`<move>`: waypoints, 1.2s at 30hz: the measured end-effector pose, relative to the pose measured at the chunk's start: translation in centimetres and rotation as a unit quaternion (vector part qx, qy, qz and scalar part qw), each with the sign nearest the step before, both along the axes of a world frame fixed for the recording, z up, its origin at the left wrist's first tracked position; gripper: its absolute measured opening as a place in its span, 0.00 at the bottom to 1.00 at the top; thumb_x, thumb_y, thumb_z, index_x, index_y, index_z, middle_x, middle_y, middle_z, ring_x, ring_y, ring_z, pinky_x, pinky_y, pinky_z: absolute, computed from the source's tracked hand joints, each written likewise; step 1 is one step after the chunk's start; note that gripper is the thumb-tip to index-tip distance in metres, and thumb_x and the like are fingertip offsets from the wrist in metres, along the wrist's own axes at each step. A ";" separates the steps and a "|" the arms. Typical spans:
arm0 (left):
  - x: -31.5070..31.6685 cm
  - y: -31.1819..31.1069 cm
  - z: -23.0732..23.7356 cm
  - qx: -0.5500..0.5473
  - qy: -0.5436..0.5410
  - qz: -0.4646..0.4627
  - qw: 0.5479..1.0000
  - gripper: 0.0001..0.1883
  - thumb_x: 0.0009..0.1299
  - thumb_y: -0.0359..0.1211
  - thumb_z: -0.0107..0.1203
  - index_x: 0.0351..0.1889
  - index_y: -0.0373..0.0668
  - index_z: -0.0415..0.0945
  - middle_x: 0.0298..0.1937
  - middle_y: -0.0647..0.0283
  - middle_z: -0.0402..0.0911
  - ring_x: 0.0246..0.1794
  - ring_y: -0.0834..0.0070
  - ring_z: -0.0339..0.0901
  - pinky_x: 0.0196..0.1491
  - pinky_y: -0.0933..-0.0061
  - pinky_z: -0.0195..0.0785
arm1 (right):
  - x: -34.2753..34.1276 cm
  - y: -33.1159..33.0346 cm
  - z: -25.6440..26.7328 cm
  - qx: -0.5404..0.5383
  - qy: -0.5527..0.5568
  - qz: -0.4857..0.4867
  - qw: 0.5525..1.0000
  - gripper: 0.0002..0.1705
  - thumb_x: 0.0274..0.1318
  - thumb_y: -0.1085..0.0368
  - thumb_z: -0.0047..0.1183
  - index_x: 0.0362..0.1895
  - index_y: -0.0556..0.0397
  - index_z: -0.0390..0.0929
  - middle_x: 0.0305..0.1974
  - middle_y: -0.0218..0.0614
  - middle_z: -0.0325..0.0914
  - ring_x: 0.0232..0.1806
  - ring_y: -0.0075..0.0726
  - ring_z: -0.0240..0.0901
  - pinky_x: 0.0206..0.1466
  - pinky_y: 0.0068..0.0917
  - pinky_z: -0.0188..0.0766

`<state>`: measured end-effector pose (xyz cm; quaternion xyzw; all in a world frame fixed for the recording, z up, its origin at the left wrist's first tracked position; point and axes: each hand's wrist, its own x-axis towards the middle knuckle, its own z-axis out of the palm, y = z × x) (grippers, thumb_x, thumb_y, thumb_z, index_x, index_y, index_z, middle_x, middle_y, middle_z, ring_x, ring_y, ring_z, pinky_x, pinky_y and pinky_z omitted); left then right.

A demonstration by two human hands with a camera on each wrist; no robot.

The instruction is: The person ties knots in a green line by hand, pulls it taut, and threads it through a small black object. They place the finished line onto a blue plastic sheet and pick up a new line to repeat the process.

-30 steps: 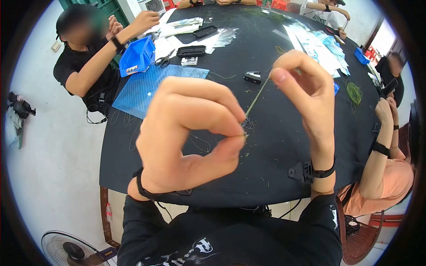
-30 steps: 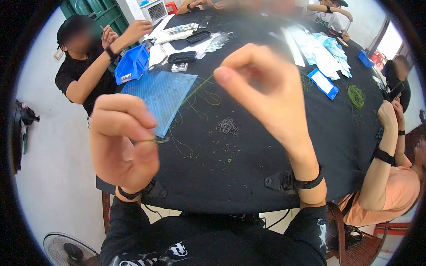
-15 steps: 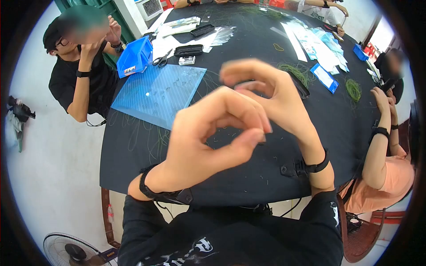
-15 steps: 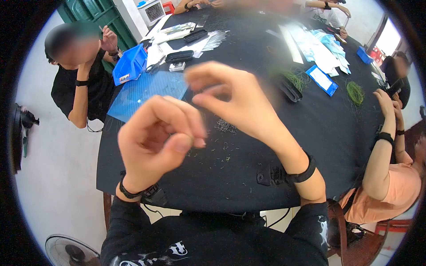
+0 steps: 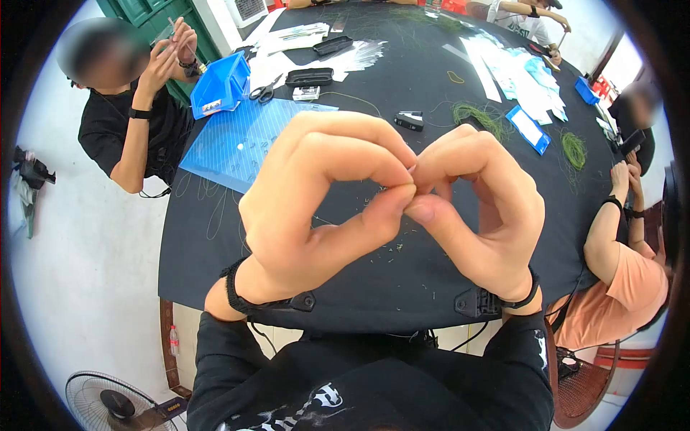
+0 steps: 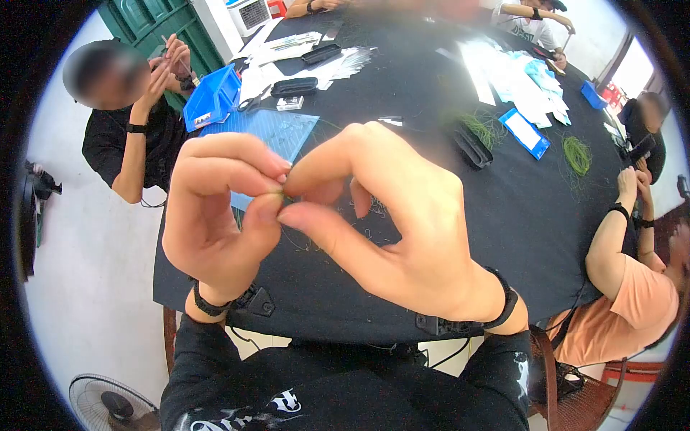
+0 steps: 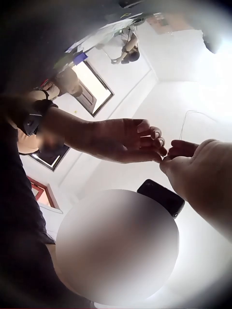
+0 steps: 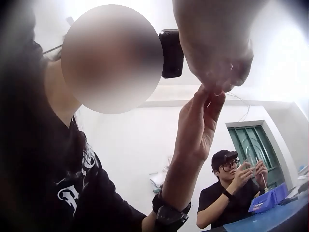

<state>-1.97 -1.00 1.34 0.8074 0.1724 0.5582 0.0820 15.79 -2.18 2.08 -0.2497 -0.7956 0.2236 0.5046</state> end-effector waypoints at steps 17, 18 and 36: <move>-3.9 0.9 2.4 0.088 -0.085 0.121 0.985 0.04 0.62 0.21 0.46 0.33 0.29 0.66 0.35 0.53 0.69 0.35 0.70 0.70 0.44 0.67 0.71 | 9.2 1.3 3.1 0.256 0.059 -0.394 0.881 0.09 0.56 0.73 0.49 0.43 0.61 0.74 0.40 0.35 0.75 0.37 0.22 0.71 0.39 0.14 0.67; -4.2 0.7 2.6 0.094 -0.102 0.140 0.980 0.04 0.62 0.21 0.45 0.33 0.29 0.67 0.36 0.52 0.70 0.35 0.70 0.70 0.44 0.66 0.71 | 10.6 1.0 3.1 0.248 0.063 -0.451 0.855 0.12 0.57 0.69 0.51 0.46 0.59 0.75 0.42 0.34 0.76 0.41 0.22 0.72 0.41 0.15 0.69; -5.9 0.7 3.2 0.080 -0.133 0.208 0.966 0.06 0.67 0.26 0.46 0.34 0.30 0.71 0.35 0.52 0.74 0.33 0.73 0.72 0.40 0.70 0.72 | 19.8 0.5 1.1 0.215 -0.002 -0.472 0.855 0.14 0.56 0.74 0.48 0.48 0.60 0.72 0.44 0.36 0.73 0.36 0.20 0.69 0.36 0.17 0.71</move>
